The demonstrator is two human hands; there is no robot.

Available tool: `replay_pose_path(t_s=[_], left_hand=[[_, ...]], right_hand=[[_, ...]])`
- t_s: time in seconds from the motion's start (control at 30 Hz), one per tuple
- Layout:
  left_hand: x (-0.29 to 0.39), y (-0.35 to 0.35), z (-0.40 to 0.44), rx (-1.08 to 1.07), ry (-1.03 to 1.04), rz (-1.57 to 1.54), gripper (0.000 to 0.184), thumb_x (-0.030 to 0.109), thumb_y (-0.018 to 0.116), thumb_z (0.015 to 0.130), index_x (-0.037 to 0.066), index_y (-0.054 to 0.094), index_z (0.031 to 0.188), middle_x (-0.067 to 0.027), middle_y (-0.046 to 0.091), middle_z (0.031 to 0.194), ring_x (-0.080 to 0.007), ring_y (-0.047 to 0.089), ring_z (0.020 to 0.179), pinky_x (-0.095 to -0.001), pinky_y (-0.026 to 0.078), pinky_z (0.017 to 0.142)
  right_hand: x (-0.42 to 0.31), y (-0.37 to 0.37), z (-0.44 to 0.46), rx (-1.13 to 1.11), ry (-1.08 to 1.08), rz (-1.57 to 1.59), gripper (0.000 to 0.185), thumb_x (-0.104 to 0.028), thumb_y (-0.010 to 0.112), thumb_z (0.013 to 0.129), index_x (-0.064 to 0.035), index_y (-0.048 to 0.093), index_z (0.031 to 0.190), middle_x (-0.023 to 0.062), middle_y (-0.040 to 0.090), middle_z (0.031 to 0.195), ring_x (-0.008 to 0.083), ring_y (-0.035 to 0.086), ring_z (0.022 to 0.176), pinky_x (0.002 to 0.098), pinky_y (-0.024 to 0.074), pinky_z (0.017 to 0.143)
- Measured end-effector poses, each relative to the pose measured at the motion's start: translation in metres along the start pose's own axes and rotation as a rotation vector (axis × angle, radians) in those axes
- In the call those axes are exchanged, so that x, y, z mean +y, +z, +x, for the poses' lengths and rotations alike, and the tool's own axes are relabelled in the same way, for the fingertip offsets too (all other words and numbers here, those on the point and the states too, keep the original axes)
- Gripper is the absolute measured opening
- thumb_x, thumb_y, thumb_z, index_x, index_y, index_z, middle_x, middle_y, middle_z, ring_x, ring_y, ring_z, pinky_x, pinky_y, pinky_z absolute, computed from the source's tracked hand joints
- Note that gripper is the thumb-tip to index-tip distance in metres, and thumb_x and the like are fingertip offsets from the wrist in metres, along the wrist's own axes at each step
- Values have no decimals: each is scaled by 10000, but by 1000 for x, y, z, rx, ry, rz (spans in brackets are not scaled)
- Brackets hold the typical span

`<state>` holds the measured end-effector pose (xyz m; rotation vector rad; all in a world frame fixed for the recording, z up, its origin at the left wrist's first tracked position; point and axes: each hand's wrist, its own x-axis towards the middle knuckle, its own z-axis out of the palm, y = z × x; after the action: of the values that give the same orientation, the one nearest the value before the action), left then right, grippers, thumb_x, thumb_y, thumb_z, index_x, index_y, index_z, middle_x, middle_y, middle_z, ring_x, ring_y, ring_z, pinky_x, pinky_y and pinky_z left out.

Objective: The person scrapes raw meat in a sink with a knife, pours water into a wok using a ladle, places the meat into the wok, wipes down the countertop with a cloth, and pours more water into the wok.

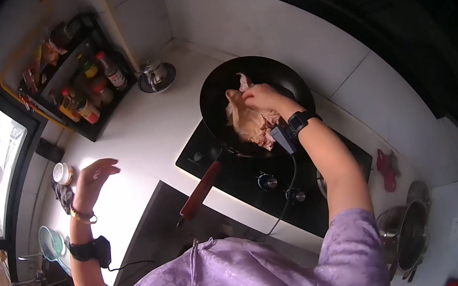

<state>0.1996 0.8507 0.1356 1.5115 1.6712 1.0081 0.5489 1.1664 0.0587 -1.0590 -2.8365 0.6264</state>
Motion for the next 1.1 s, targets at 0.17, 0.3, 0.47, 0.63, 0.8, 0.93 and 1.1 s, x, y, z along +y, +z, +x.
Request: replay_pose_path(t_s=[0.17, 0.3, 0.47, 0.63, 0.8, 0.93, 1.1], left_hand=[[-33, -19, -39, 163, -109, -104, 183, 50, 482, 821, -20, 554, 973, -71, 607, 828, -144, 578, 831, -264, 445, 767], [-62, -21, -75, 338, -239, -119, 197, 143, 533, 804, -26, 590, 889, -89, 614, 810, -125, 570, 780, -247, 449, 722], [-65, -30, -141, 495, -484, -114, 281, 234, 506, 837, 0, 579, 699, -44, 585, 658, -88, 539, 613, -220, 433, 595], [-110, -47, -199, 772, -553, -163, 307, 251, 451, 859, 22, 544, 676, 2, 483, 559, -60, 455, 500, -198, 388, 496], [-161, -81, -264, 943, -476, -348, 222, 175, 451, 853, 14, 576, 764, 28, 450, 557, -45, 424, 502, -179, 366, 481], [-210, -128, -333, 1012, -474, -325, 181, 145, 494, 815, -3, 592, 778, 11, 511, 568, -53, 452, 492, -193, 388, 476], [-248, -210, -423, 1052, -517, -21, 171, 148, 517, 788, 12, 612, 749, -9, 548, 573, -58, 485, 497, -206, 384, 468]], right_hand=[[36, 14, 17, -33, -16, 281, 336, -101, 516, 706, -38, 500, 1035, 110, 574, 937, 212, 554, 853, 304, 439, 758], [19, -23, 31, -82, 123, 26, 383, -154, 537, 722, -9, 508, 1075, 137, 517, 1083, 229, 492, 1005, 310, 370, 882], [40, -46, -4, 182, 97, 428, 345, -123, 486, 823, -4, 455, 1145, 95, 482, 1148, 182, 425, 1079, 278, 320, 915], [-44, -78, -94, 427, 165, 489, 281, -180, 473, 842, -2, 518, 1055, 74, 564, 972, 129, 524, 854, 240, 399, 735], [-175, -43, -155, 469, 189, 426, 225, -159, 424, 871, -15, 540, 999, 44, 574, 891, 85, 512, 749, 202, 398, 639], [-286, 55, -158, 330, 176, 616, 190, -138, 440, 860, -7, 553, 938, 50, 578, 809, 95, 526, 690, 200, 410, 595], [-428, 184, -115, -149, 300, 932, 187, -130, 467, 839, 15, 575, 886, 93, 602, 788, 116, 556, 663, 208, 438, 589]])
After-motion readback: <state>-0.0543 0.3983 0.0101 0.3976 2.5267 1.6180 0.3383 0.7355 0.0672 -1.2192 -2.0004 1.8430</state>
